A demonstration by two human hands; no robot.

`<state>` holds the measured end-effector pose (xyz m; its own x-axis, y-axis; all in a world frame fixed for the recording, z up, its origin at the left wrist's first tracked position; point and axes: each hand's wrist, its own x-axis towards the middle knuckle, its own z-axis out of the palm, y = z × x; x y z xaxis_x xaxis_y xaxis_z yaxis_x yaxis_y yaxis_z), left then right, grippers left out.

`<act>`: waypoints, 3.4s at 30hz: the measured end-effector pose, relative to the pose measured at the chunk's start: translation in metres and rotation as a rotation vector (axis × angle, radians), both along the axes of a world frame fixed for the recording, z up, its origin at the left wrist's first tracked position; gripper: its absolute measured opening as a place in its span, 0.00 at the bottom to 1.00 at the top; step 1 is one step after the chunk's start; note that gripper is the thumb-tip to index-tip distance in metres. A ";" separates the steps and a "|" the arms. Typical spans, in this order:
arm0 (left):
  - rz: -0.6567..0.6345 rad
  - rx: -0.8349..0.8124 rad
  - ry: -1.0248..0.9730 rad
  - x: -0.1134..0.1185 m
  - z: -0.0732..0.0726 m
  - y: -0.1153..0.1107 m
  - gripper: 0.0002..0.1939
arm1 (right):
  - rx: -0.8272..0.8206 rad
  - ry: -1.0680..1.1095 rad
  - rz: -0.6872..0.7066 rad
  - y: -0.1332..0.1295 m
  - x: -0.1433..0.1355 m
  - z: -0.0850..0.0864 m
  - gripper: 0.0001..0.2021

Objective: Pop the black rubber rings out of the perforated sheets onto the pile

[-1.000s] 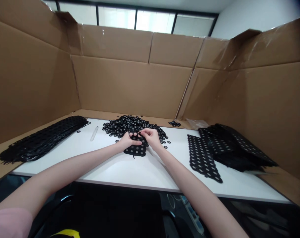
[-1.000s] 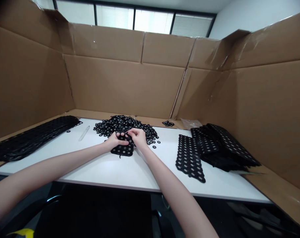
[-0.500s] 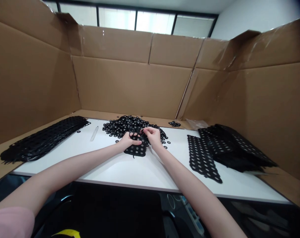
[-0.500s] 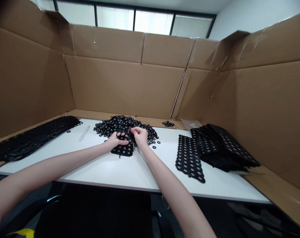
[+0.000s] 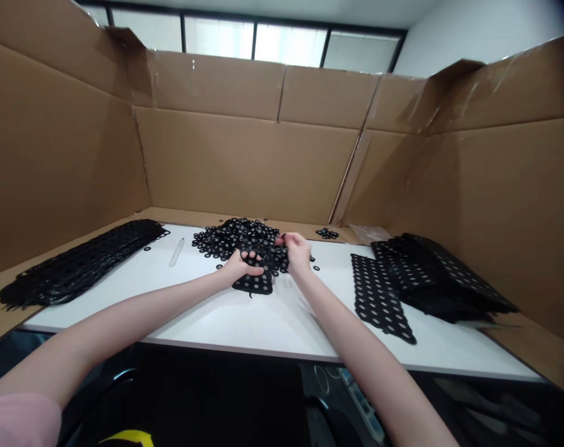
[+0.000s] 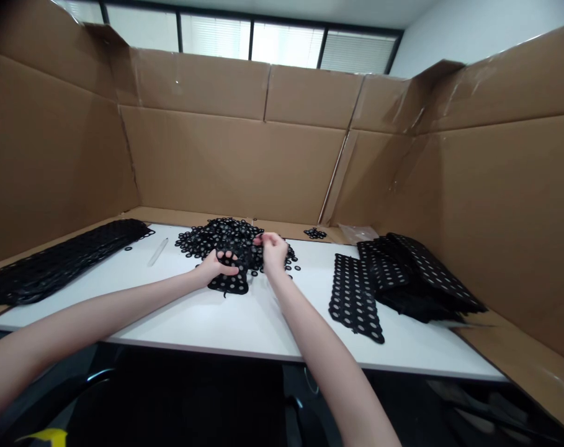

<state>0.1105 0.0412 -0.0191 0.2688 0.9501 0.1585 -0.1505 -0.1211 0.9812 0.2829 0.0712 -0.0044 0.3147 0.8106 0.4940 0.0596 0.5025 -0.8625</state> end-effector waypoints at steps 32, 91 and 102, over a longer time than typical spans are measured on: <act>-0.172 0.022 -0.059 -0.006 -0.003 0.006 0.17 | 0.207 -0.665 -0.014 -0.018 0.004 0.007 0.08; -0.269 0.164 0.123 -0.005 0.000 0.000 0.16 | 0.029 -0.395 -0.232 0.008 0.048 0.004 0.16; -0.241 0.028 0.066 -0.006 0.005 -0.003 0.18 | -0.058 -0.931 -0.189 0.006 0.026 -0.021 0.12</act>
